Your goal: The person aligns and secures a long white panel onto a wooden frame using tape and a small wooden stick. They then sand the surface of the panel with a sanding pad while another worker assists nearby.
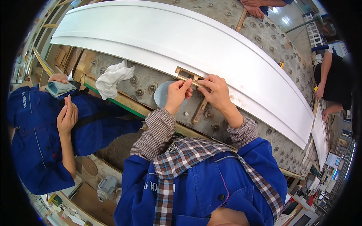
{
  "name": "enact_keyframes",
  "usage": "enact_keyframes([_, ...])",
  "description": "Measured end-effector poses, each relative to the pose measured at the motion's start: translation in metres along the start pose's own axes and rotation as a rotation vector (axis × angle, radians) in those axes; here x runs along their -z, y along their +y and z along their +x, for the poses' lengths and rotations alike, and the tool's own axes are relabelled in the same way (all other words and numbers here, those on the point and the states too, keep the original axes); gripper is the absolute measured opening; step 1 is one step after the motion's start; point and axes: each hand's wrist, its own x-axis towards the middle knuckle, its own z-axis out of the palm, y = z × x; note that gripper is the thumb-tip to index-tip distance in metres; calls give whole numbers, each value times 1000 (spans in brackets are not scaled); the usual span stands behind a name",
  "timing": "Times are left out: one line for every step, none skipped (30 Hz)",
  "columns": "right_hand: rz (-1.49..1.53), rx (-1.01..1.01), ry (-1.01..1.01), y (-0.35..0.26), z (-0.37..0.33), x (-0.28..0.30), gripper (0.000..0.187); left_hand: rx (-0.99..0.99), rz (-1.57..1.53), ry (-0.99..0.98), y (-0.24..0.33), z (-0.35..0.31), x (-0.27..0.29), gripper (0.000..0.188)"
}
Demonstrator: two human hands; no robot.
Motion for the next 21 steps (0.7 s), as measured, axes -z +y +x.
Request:
enact_keyframes([3, -3, -2, 0, 0, 0, 19, -12, 9, 16, -1, 0, -1, 33])
enact_keyframes([6, -6, -4, 1, 0, -1, 19, -25, 19, 31, -1, -1, -1, 33])
enact_keyframes([8, -7, -5, 2, 0, -2, 19, -40, 27, 47, -2, -1, -2, 33])
enact_keyframes([9, -10, -7, 1, 0, -1, 19, -50, 30, 49, -3, -1, -3, 33])
enact_keyframes([10, -14, -9, 1, 0, -1, 19, -61, 32, 51, -4, -1, -3, 33])
enact_keyframes([13, -18, -11, 1, 0, -1, 19, -71, 35, 54, -5, -1, -3, 33])
enact_keyframes([11, -21, -12, 0, 0, -1, 19, -65, 33, 57, -5, -1, -3, 33])
enact_keyframes([9, -25, -13, 0, 0, -2, 19, -60, 30, 59, -4, -2, -3, 33])
enact_keyframes([6, -29, -14, 1, 0, -2, 19, -55, 28, 62, -4, -1, -3, 32])
enact_keyframes([9, -36, -17, 1, 0, -2, 19, -59, 32, 59, -4, -1, -3, 32])
enact_keyframes([12, -43, -20, 1, 0, -3, 20, -63, 37, 56, -4, 0, -1, 32])
enact_keyframes([13, -51, -23, 1, -1, -2, 20, -67, 41, 51, -5, 0, -1, 31])
enact_keyframes([10, -45, -24, 2, -2, -3, 22, -68, 35, 59, -5, 0, -2, 31])
enact_keyframes([8, -41, -25, 3, -4, -4, 24, -69, 31, 67, -6, 0, -3, 30])
enact_keyframes([-1, -39, -24, 5, -6, -3, 26, -70, 24, 68, -6, 0, -6, 30])
enact_keyframes([40, -29, -12, 4, -6, -1, 29, -74, 31, 77, -6, 0, -7, 30])
enact_keyframes([79, -19, 2, 2, -6, 1, 31, -77, 38, 84, -6, 0, -4, 29])
enact_keyframes([114, -10, 13, 3, -8, 6, 33, -80, 40, 89, -6, 0, -4, 29])
enact_keyframes([63, -23, 5, 3, -11, 12, 35, -79, 40, 84, -7, 0, -4, 29])
enact_keyframes([12, -35, -4, 1, -16, 18, 36, -78, 40, 80, -7, 0, -4, 29])
enact_keyframes([-31, -46, -12, 0, -19, 21, 38, -78, 45, 82, -6, 0, -3, 28])
